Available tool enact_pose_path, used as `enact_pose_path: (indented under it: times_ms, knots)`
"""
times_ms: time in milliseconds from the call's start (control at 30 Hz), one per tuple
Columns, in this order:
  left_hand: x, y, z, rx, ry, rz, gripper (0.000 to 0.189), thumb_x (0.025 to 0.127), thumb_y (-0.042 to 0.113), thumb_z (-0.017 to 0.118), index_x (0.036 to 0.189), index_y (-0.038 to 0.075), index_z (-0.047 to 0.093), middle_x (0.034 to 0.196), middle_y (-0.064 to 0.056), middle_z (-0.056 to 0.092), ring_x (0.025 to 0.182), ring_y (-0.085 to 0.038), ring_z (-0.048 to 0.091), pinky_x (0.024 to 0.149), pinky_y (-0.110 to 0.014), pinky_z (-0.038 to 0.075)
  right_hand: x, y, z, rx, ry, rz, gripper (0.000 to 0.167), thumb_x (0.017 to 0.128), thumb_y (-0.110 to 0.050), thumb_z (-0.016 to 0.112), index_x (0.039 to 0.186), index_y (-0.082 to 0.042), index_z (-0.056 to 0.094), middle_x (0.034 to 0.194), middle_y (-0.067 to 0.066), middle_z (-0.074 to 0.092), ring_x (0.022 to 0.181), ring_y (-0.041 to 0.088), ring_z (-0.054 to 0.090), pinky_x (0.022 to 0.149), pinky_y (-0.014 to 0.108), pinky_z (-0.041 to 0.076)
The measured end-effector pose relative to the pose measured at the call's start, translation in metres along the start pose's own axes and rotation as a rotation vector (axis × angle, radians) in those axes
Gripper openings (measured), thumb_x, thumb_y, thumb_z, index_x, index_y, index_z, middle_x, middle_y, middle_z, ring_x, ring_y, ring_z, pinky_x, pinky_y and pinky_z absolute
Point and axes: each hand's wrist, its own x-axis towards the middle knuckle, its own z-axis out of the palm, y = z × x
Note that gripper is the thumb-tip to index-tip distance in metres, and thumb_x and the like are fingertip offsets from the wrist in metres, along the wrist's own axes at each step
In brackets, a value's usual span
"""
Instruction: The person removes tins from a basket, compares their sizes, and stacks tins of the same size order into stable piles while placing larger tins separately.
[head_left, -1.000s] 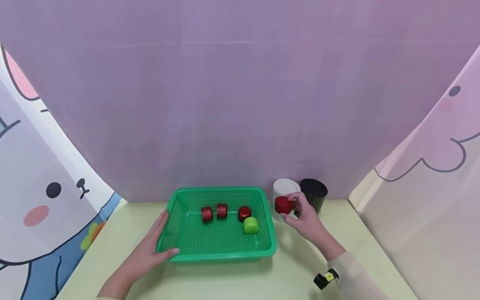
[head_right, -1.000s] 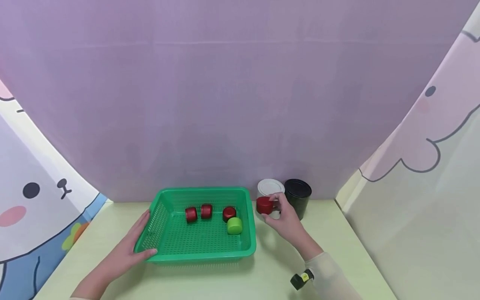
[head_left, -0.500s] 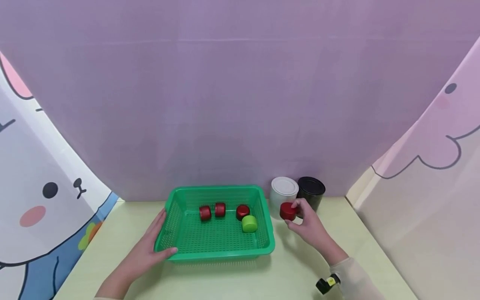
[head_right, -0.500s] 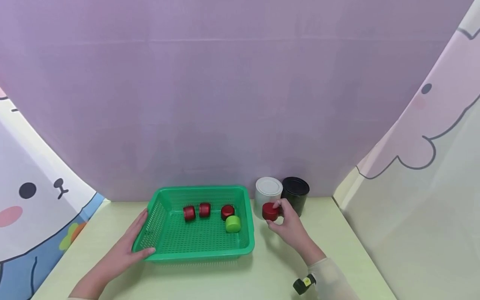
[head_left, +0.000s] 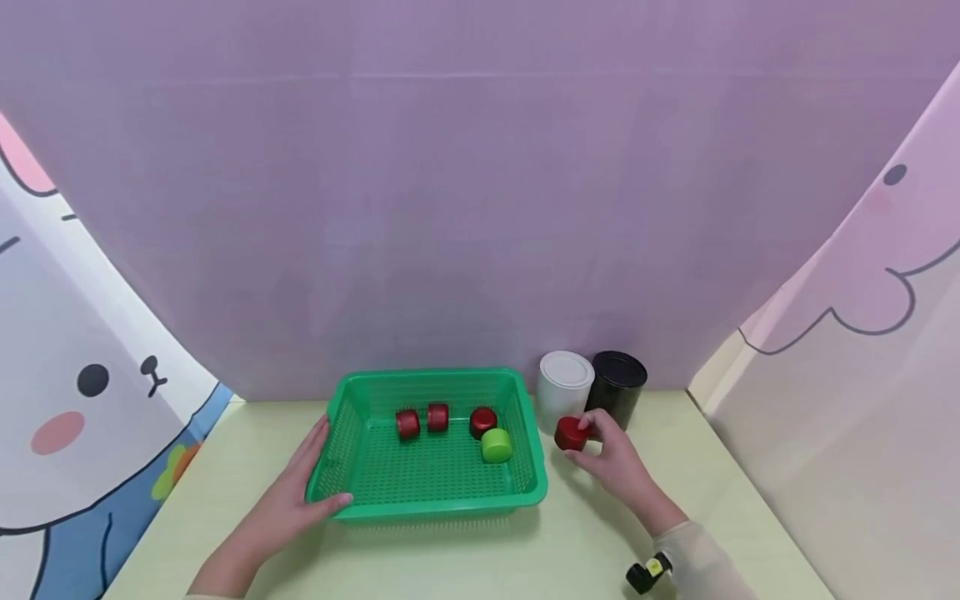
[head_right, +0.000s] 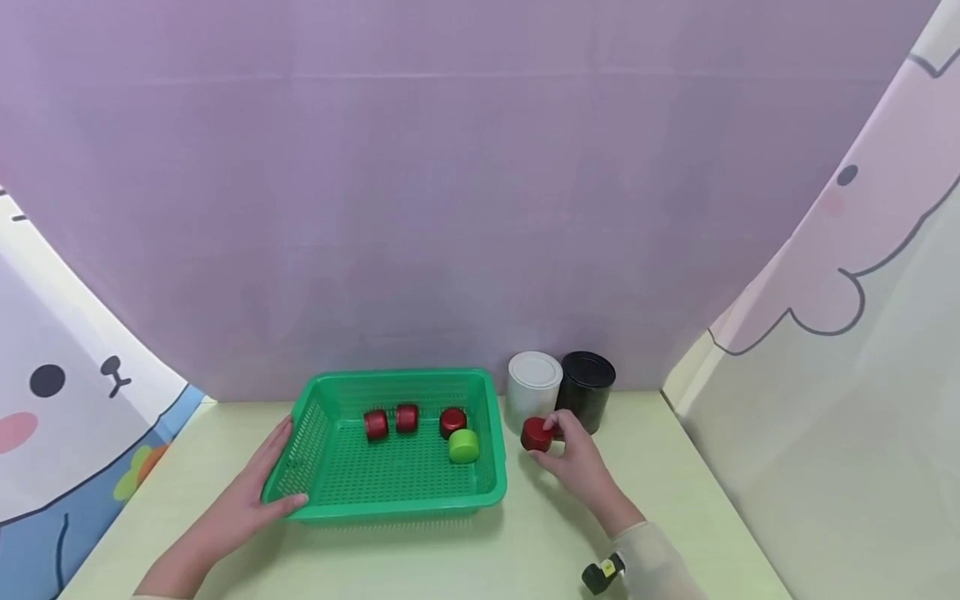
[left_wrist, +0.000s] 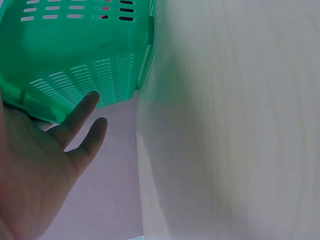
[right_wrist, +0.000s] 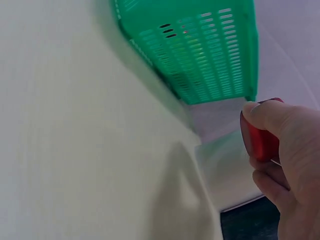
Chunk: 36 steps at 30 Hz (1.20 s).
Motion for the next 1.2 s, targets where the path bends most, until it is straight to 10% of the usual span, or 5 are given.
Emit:
enact_pose_path:
  times_ms: [300, 1200]
  knots:
    - [0.0, 0.001, 0.001, 0.0, -0.008, -0.005, 0.118, 0.093, 0.03, 0.091, 0.179, 0.009, 0.012, 0.184, -0.019, 0.01, 0.163, -0.058, 0.015, 0.114, -0.084, 0.027, -0.006, 0.014, 0.009, -0.073, 0.008, -0.054, 0.052, 0.078, 0.013, 0.094, 0.111, 0.001, 0.057, 0.115, 0.007, 0.066, 0.104, 0.029, 0.069, 0.087, 0.043, 0.064]
    - [0.001, -0.002, 0.001, 0.005, -0.003, -0.002, 0.118, 0.093, 0.029, 0.091, 0.179, 0.01, 0.012, 0.185, -0.015, 0.009, 0.164, -0.056, 0.015, 0.118, -0.078, 0.026, 0.002, 0.025, 0.018, -0.165, -0.063, 0.141, 0.048, 0.078, 0.006, 0.097, 0.101, -0.009, 0.058, 0.114, 0.007, 0.057, 0.109, 0.025, 0.062, 0.094, 0.042, 0.059]
